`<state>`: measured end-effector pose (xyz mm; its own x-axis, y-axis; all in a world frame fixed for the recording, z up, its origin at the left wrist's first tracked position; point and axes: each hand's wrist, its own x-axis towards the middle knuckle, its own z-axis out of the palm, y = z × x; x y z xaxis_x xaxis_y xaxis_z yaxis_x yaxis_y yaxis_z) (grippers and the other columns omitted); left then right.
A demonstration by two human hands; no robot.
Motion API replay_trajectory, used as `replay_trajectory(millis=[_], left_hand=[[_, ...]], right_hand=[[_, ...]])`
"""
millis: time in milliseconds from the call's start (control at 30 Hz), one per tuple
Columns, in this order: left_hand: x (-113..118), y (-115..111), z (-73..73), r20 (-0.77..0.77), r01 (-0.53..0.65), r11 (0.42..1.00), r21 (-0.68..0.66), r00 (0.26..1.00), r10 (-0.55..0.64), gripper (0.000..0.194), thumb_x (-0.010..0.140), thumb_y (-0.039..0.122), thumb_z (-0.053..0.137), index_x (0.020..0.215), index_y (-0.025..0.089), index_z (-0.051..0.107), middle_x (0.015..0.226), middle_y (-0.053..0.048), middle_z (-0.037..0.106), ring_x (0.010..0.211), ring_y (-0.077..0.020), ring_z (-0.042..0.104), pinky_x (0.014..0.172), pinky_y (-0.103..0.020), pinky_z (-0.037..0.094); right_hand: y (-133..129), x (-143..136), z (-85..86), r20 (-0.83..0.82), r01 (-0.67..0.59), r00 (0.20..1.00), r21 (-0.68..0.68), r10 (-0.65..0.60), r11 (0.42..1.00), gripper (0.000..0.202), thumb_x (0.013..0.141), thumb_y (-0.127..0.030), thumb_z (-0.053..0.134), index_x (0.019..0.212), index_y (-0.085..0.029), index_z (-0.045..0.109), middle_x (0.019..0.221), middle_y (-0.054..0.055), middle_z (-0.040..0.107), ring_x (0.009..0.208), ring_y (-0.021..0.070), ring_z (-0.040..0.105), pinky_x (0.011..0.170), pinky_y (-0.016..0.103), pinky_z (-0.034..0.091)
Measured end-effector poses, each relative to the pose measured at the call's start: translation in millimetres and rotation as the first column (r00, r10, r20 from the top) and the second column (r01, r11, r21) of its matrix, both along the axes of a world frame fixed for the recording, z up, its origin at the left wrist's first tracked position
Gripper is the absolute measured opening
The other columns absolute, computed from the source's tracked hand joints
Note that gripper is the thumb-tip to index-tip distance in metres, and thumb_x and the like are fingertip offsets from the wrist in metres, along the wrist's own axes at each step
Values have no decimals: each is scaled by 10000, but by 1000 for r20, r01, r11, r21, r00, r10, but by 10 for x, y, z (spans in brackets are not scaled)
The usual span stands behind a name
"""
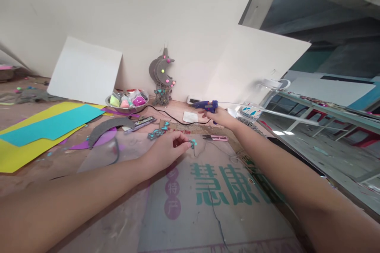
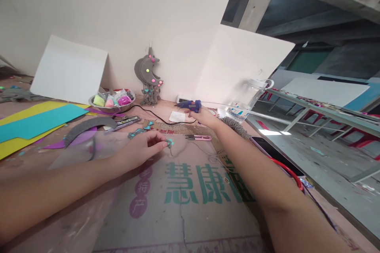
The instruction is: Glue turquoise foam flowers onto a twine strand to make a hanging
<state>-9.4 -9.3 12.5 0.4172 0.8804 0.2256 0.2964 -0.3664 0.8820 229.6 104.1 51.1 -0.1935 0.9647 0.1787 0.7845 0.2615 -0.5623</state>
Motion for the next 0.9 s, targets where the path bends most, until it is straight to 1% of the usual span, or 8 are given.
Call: replay_trajectory(millis=[133,233,333,467,567,633,733,900], left_hand=[[-12,-2,5,25,-28,998,-62,999,30,203,781,372,507,736,179,545,650,37,520,551,-80,422,495,-190,319],[-5,0,7,57,-34,992,-119,998,41,212,774,387,516,728,181,527,611,47,486,516,-70,394,461,-181,302],[6,9,-2,90,-22,987,-156,995,36,217,768,396,523,730,183,514,597,51,464,494,-64,377,441,-175,300],[8,28,-31,133,-14,986,-168,990,37,222,768,408,521,758,186,514,614,48,475,490,-65,393,435,-174,314],[2,34,-42,160,-17,987,-161,986,43,226,769,409,520,757,184,507,617,47,481,490,-66,408,442,-176,326],[1,30,-37,163,-22,988,-153,985,47,229,767,407,522,749,179,502,617,45,484,493,-67,417,443,-177,330],[5,18,-21,162,-26,987,-161,985,53,230,764,407,523,747,178,497,610,43,482,486,-68,416,430,-176,330],[9,8,-10,161,-37,980,-196,984,69,220,758,397,528,750,182,482,579,45,461,454,-66,393,401,-174,323]], right_hand=[[-349,14,200,-33,-30,999,17,30,999,284,802,-249,469,1034,-175,616,837,62,692,805,168,615,512,177,434],[-693,-11,258,-129,-50,990,31,54,998,259,809,-308,487,987,-173,618,810,64,681,773,168,625,510,185,438],[-996,-24,201,-248,-67,965,57,79,996,253,802,-381,515,916,-176,610,898,63,668,744,160,629,663,251,492],[-1269,-11,34,-213,-22,977,57,34,998,298,798,-451,511,789,-181,635,846,55,681,794,198,629,749,307,487],[-1389,-18,-80,-176,-14,984,78,28,997,274,807,-442,504,831,-215,657,918,36,684,905,213,614,821,318,468],[-1430,-35,-138,-177,-40,983,75,53,996,243,802,-430,514,872,-243,653,934,22,681,932,211,608,827,314,473],[-1447,-67,-194,-169,-107,979,62,116,992,196,797,-408,521,820,-255,640,869,19,671,866,204,615,792,311,486],[-1446,-115,-201,-160,-125,979,43,130,991,191,773,-404,535,729,-233,608,744,33,623,725,208,591,667,315,489]])
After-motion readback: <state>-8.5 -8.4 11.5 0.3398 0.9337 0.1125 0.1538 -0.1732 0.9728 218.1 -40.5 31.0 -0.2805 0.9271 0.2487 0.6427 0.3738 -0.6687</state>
